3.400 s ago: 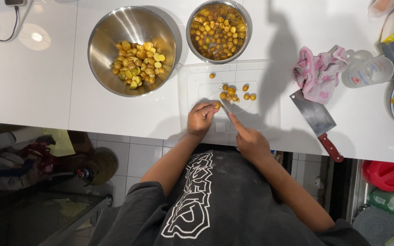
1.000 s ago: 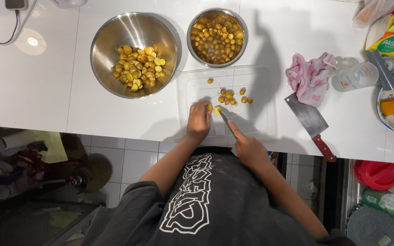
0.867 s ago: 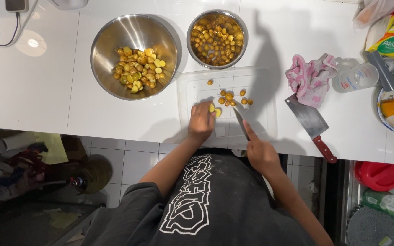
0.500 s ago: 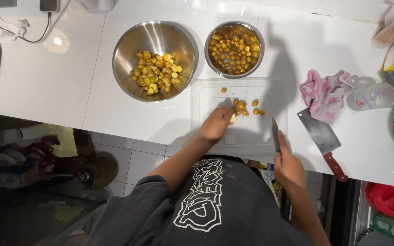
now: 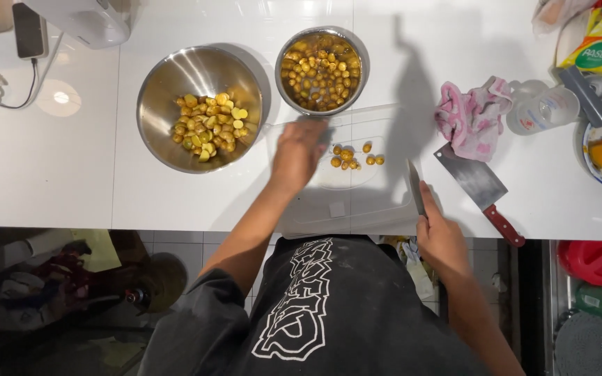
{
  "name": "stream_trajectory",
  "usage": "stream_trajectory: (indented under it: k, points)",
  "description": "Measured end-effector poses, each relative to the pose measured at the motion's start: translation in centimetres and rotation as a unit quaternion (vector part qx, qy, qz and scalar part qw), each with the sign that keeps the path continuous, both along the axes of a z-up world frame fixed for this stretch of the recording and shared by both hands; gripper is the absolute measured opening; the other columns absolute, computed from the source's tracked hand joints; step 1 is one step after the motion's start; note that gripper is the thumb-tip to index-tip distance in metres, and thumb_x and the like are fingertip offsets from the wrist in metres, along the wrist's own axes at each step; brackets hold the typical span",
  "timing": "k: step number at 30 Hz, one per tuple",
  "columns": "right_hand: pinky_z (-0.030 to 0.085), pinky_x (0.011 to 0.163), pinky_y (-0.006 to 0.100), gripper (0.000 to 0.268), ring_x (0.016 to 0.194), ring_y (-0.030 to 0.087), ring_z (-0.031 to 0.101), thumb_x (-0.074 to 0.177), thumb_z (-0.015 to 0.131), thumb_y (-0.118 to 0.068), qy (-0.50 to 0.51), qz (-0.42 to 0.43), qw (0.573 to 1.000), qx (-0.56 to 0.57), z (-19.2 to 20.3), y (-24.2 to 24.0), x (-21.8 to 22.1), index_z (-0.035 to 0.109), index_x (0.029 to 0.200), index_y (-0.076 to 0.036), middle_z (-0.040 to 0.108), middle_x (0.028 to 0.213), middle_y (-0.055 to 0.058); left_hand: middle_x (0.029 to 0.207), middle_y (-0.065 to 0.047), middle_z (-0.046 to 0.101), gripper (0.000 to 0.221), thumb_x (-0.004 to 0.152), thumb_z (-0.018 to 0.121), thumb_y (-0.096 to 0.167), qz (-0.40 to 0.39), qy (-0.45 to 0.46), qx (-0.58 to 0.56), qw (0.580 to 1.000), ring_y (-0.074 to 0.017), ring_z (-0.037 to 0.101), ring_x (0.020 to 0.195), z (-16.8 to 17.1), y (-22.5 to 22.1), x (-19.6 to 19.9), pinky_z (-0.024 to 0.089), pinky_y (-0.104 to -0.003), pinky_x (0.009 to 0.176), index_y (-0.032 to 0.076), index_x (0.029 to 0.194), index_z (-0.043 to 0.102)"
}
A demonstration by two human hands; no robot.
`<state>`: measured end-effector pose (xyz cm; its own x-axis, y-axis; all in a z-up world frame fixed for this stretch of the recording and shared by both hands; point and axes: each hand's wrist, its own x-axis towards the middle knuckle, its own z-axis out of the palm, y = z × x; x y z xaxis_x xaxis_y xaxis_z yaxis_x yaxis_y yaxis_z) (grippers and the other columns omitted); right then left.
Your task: Slicing small yellow ingredients in half on a cutting board as part of preparing spring rolls.
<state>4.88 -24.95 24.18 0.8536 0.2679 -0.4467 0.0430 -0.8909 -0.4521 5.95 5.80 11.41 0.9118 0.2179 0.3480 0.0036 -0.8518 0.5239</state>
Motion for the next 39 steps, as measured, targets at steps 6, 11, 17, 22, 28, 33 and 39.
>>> stream_trajectory:
  k: [6,11,17,22,28,33,39]
  points:
    - [0.05,0.069,0.06,0.071,0.09,0.055,0.068,0.1,0.037,-0.015,-0.013,0.017,1.0,0.011,-0.7,-0.2,-0.5,0.021,0.166,-0.037,0.07,0.101,0.036,0.107,0.003,0.073,0.017,0.089,0.074,0.022,-0.127,0.222,0.129,0.958,-0.0202,0.056,0.113,-6.8,-4.4,4.0,0.029,-0.045,0.098,0.024,0.106,0.078]
    - [0.05,0.062,0.041,0.071,0.066,0.039,0.063,0.099,0.038,-0.012,-0.124,0.169,0.977,-0.046,-6.1,-0.2,-1.4,0.023,0.165,-0.033,0.066,0.079,0.025,0.097,-0.001,0.071,0.017,0.091,0.076,0.026,-0.05,0.043,-0.047,0.997,-0.0233,0.067,0.098,-4.0,-2.1,2.1,0.046,-0.036,0.092,0.016,0.104,0.076]
    - [0.048,0.046,0.036,0.074,0.044,0.029,0.06,0.094,0.046,-0.006,-0.165,0.289,0.94,0.078,-10.5,4.1,-0.7,0.032,0.162,-0.03,0.063,0.059,0.013,0.097,-0.013,0.07,0.019,0.085,0.083,0.004,0.076,-0.081,-0.228,0.967,-0.0316,0.071,0.087,-0.8,-1.1,-4.6,0.058,-0.036,0.077,0.003,0.101,0.072]
    - [0.045,0.04,0.025,0.075,0.038,0.016,0.049,0.092,0.047,0.0,-0.291,0.309,0.902,0.078,-13.4,5.0,0.1,0.033,0.162,-0.022,0.056,0.053,0.003,0.097,-0.013,0.072,0.025,0.081,0.087,0.008,0.061,-0.07,-0.272,0.958,-0.0342,0.072,0.089,-5.0,-3.3,-6.4,0.06,-0.036,0.081,0.004,0.102,0.074]
    - [0.045,0.041,0.032,0.07,0.04,0.023,0.055,0.095,0.044,0.001,-0.193,0.271,0.937,0.109,-10.8,4.9,-0.3,0.038,0.161,-0.02,0.059,0.052,0.01,0.104,-0.015,0.077,0.016,0.088,0.081,0.013,0.002,-0.065,-0.243,0.968,-0.0371,0.072,0.099,-7.5,-5.4,-5.8,0.058,-0.043,0.089,0.004,0.101,0.079]
    - [0.047,0.042,0.033,0.075,0.039,0.023,0.056,0.093,0.045,0.0,-0.155,0.271,0.947,0.073,-9.5,4.9,-1.5,0.03,0.163,-0.023,0.059,0.051,0.008,0.105,-0.015,0.077,0.019,0.092,0.079,0.015,0.043,-0.059,-0.287,0.955,-0.0357,0.073,0.098,-8.1,-5.8,-6.3,0.059,-0.041,0.088,0.006,0.108,0.08]
    - [0.052,0.046,0.035,0.076,0.042,0.027,0.061,0.094,0.044,-0.001,-0.122,0.278,0.952,0.05,-8.7,5.2,-1.4,0.027,0.164,-0.025,0.062,0.054,0.012,0.103,-0.014,0.077,0.018,0.089,0.082,0.015,0.057,-0.068,-0.291,0.952,-0.0357,0.074,0.097,-9.5,-5.8,-6.2,0.059,-0.039,0.087,0.005,0.104,0.081]
